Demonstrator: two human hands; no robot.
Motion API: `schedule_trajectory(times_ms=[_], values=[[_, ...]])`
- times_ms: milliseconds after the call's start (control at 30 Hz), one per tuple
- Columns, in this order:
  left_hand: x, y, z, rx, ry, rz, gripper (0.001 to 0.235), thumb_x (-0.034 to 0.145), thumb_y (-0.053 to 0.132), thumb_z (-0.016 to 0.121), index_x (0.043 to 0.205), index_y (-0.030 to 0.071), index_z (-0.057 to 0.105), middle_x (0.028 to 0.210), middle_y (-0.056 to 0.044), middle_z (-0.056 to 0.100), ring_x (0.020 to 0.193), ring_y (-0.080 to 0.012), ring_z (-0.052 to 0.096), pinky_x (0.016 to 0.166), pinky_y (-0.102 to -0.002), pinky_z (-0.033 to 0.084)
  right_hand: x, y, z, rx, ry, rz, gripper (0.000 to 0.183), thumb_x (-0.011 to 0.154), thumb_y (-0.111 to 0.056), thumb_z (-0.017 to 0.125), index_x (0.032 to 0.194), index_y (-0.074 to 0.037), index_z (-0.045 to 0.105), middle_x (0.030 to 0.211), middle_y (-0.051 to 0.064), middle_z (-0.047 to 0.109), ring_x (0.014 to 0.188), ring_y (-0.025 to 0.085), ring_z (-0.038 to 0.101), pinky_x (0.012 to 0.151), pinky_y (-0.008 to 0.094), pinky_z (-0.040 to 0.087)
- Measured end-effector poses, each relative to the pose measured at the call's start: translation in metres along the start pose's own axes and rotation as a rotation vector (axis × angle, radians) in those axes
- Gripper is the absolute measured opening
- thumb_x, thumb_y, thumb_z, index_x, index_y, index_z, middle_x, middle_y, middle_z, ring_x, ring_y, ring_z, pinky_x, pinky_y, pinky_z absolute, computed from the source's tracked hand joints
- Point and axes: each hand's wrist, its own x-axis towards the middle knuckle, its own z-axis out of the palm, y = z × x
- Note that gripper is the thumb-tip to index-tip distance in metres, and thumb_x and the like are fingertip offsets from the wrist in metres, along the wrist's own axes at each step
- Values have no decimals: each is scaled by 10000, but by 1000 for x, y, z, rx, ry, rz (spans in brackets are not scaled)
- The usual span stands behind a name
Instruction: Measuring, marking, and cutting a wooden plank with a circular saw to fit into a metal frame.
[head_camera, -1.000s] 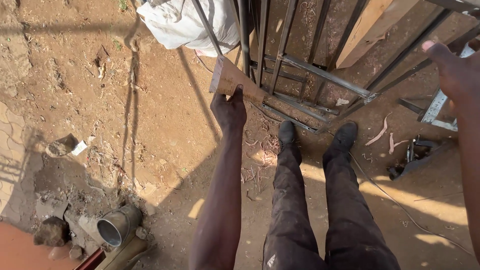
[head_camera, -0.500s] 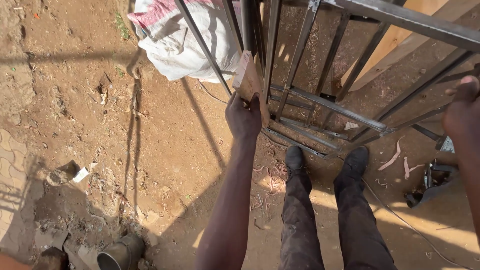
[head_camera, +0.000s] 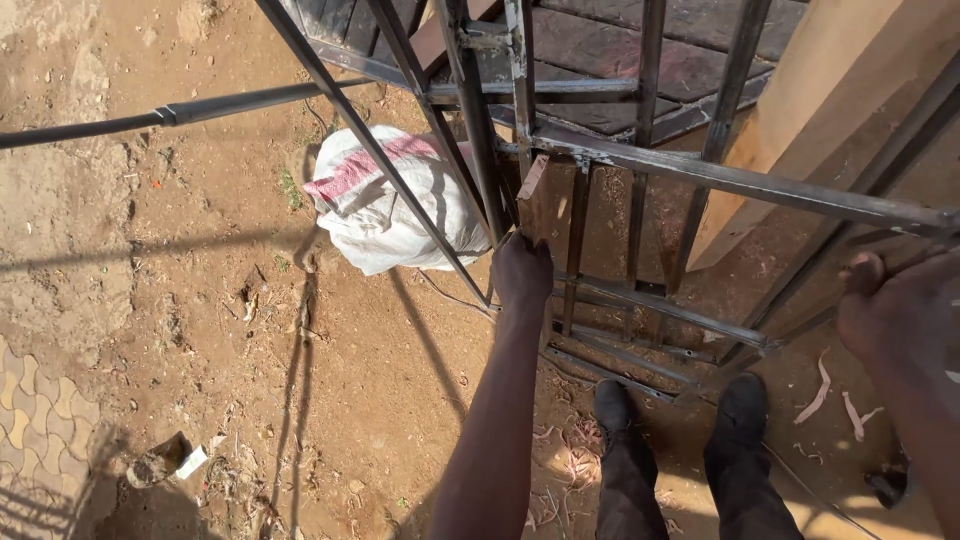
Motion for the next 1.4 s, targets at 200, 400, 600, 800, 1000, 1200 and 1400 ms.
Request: schedule_trajectory(times_ms=[200,400,600,800,1000,1200,1400], values=[[10,2,1,-7,-22,-33,131,922,160,642,907,53,715,854,-131,739,687,-295,638,568,-470,475,1,12,10,120,-30,-49,337,1195,-119,523,1329,148,365,1128,234,740,1013,527,655,662,677,455],[20,0,0,58,-17,-12,149,886,156,612,909,54,717,852,-143,733,696,-357,657,590,-502,495,0,9,7,188,8,-141,344,1172,-36,543,1316,158,298,1092,255,743,1089,547,637,785,625,460],[37,-1,-15,-17,-147,-116,216,881,179,760,795,26,634,816,-148,715,648,-277,674,556,-426,552,5,32,26,136,26,-193,212,1267,-56,570,1201,142,602,1058,235,737,917,486,676,688,600,480],[23,-6,6,46,-86,-43,293,889,201,700,701,17,570,709,-156,647,623,-312,597,555,-473,446,8,44,37,102,98,-260,268,1246,-53,618,1286,182,494,1118,331,707,972,572,653,673,634,460],[-1,5,43,134,217,63,251,845,80,550,1006,12,730,1000,-148,693,891,-398,658,798,-534,519,9,47,36,136,58,-212,310,1262,-50,587,985,28,704,976,109,755,940,304,738,836,428,564],[-5,11,40,131,162,4,332,937,99,556,1254,39,636,1180,-144,654,1122,-392,589,813,-590,525,7,43,31,240,-21,-178,346,1297,-23,531,979,23,661,984,141,729,905,291,713,748,462,554],[24,-15,1,52,-20,139,171,920,197,627,852,43,657,964,-141,707,789,-363,663,605,-503,483,16,70,52,103,25,-238,403,1355,-71,528,992,-29,698,1000,66,743,921,259,718,878,405,566]])
